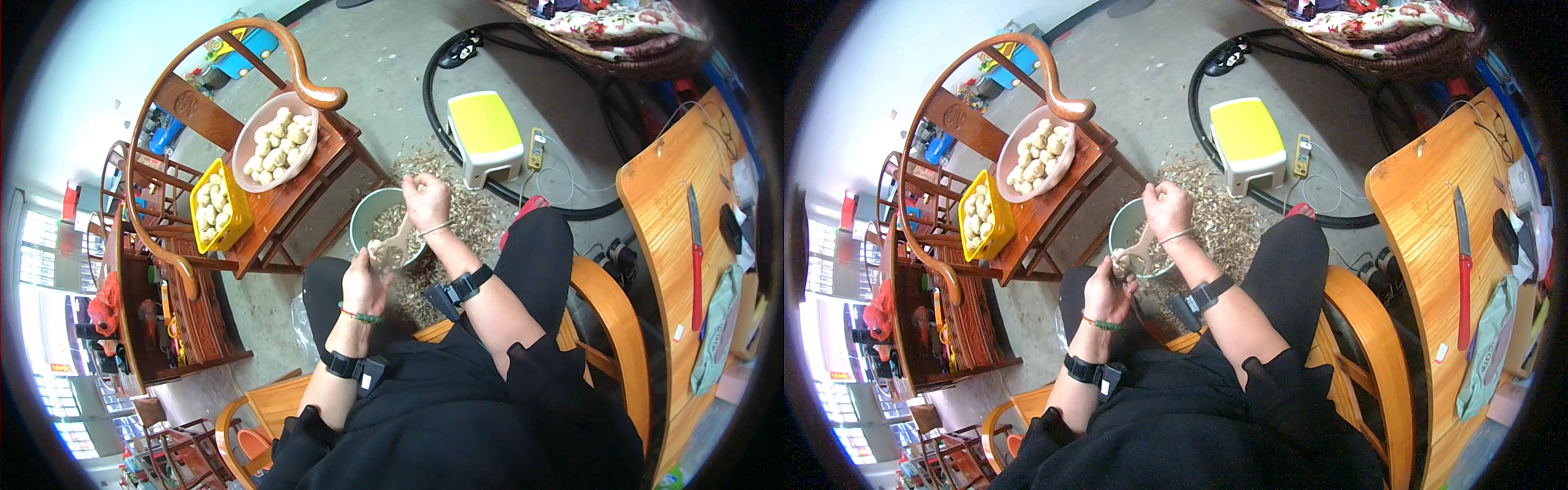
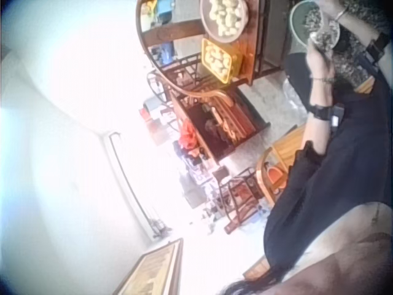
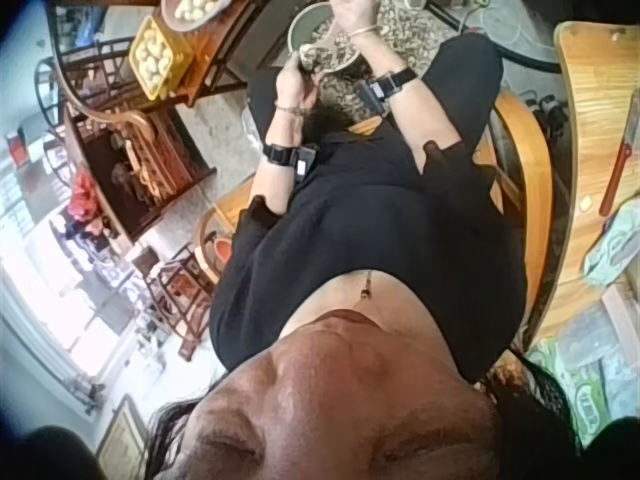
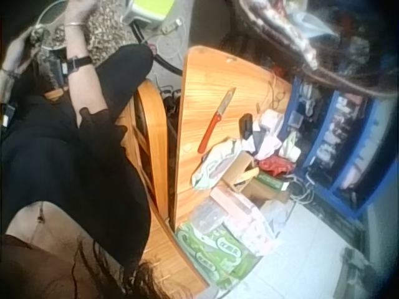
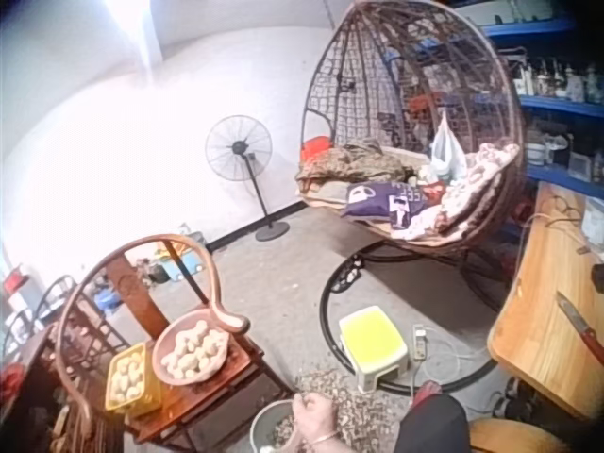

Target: The person peels a potato using a wooden-handled peeler while sitting, placing the peels into a small green tub and holding the peeled potato in their hand.

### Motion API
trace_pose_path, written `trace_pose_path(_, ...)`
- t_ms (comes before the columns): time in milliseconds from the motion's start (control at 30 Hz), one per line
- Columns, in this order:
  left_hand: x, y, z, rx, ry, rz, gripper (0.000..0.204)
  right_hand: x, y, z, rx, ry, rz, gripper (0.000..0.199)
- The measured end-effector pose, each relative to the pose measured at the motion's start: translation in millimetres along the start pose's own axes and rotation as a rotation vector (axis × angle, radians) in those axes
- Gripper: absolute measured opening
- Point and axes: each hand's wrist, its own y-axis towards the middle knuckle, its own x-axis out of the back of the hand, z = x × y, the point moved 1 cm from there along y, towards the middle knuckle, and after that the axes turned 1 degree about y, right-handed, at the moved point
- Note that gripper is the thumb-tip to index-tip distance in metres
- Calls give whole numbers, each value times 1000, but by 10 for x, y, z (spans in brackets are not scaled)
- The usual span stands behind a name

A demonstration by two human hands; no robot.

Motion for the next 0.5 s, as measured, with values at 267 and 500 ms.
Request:
trace_pose_path(267, 33, 58, 37, 1, 58, -21, 27, 62, 84, -44, 113, -41, -56, 26)
trace_pose_path(500, 2, -15, -80, 91, -143, -35, 27, 95, 262, -231, -2, -21, -78, 27)
